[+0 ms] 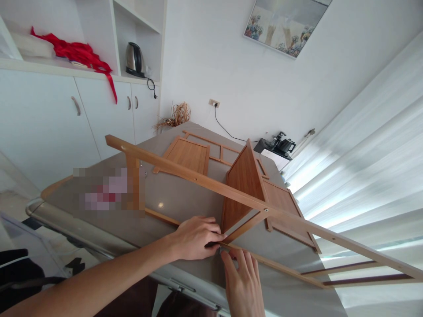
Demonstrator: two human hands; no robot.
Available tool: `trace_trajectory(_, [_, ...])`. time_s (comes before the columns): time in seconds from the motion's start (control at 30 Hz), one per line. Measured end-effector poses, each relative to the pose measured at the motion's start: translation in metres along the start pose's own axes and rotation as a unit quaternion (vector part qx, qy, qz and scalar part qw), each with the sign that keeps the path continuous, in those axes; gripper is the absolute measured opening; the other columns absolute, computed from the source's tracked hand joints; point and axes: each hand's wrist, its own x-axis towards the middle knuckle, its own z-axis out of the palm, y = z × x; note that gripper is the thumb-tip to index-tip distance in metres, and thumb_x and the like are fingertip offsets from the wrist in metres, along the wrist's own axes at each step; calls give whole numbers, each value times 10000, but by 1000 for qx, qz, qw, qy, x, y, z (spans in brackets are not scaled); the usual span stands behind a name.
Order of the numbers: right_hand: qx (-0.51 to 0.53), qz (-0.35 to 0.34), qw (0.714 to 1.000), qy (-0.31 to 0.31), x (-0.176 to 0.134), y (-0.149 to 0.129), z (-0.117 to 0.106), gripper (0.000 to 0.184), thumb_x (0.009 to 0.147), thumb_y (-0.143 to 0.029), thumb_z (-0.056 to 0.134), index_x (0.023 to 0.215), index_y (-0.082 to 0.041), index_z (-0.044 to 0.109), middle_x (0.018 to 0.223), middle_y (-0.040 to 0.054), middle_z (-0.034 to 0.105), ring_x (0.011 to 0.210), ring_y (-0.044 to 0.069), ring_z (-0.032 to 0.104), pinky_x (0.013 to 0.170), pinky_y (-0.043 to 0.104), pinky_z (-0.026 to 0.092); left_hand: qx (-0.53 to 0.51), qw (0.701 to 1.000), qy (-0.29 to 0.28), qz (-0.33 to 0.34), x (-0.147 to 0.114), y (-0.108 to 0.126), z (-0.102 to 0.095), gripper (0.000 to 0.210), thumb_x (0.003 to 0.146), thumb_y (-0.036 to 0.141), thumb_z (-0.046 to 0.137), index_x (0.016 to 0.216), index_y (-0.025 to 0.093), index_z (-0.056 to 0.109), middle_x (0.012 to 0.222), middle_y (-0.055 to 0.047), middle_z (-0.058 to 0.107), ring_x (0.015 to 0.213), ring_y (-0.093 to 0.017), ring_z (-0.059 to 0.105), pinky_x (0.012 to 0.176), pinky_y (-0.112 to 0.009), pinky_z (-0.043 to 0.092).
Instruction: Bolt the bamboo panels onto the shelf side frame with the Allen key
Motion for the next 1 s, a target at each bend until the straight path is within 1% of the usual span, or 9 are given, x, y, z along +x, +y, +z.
trace_trajectory(0.1, [-1,-7,1000,11,4,-1,-3,268,990,-116,405,1061,-223,640,957,62,618,869,217,567,833,384,435,-2,1000,-1,2,1,0,-1,210,930,279,598,1100,252,718,976,1,751,928,-194,636,843,-332,521])
trace_trajectory(0.2, [6,-9,999,32,9,-3,-6,283,1004,-113,371,990,-208,637,910,59,602,832,213,547,816,377,414,-2,1000,-1,1,1,0,-1,223,931,274,592,1116,254,715,984,6,754,923,-196,634,840,-330,520])
trace_trajectory(0.3, [18,-2,999,45,12,-5,-8,285,1026,-137,361,958,-207,629,889,52,594,813,206,532,800,362,397,-2,1000,1,1,0,-1,0,238,933,266,583,1134,254,711,976,5,756,922,-198,633,842,-327,518])
trace_trajectory(0.5, [52,23,997,54,12,-6,-6,287,1060,-206,369,936,-218,627,870,33,584,799,192,518,761,334,375,0,1000,0,-1,0,0,0,222,939,271,575,1109,253,718,984,8,756,921,-201,629,839,-329,515])
trace_trajectory(0.67, [72,34,995,57,12,-9,-6,258,1061,-214,395,960,-215,632,878,32,583,806,188,511,743,321,369,4,1000,-9,-4,0,0,-1,236,941,279,574,1127,243,716,946,-3,753,916,-206,630,833,-327,519])
trace_trajectory(0.83, [69,44,995,62,11,-10,-7,263,1063,-214,391,948,-216,627,892,37,586,822,189,519,746,322,375,2,1000,-12,-6,0,0,-1,219,934,271,586,1103,246,722,956,-2,752,916,-205,637,864,-329,522])
trace_trajectory(1.0, [98,50,993,41,11,-10,-9,211,1050,-189,416,997,-215,619,924,46,589,834,189,530,741,317,406,-7,1000,-21,-7,0,-1,-3,226,939,273,589,1127,256,712,975,3,749,949,-203,642,885,-330,523])
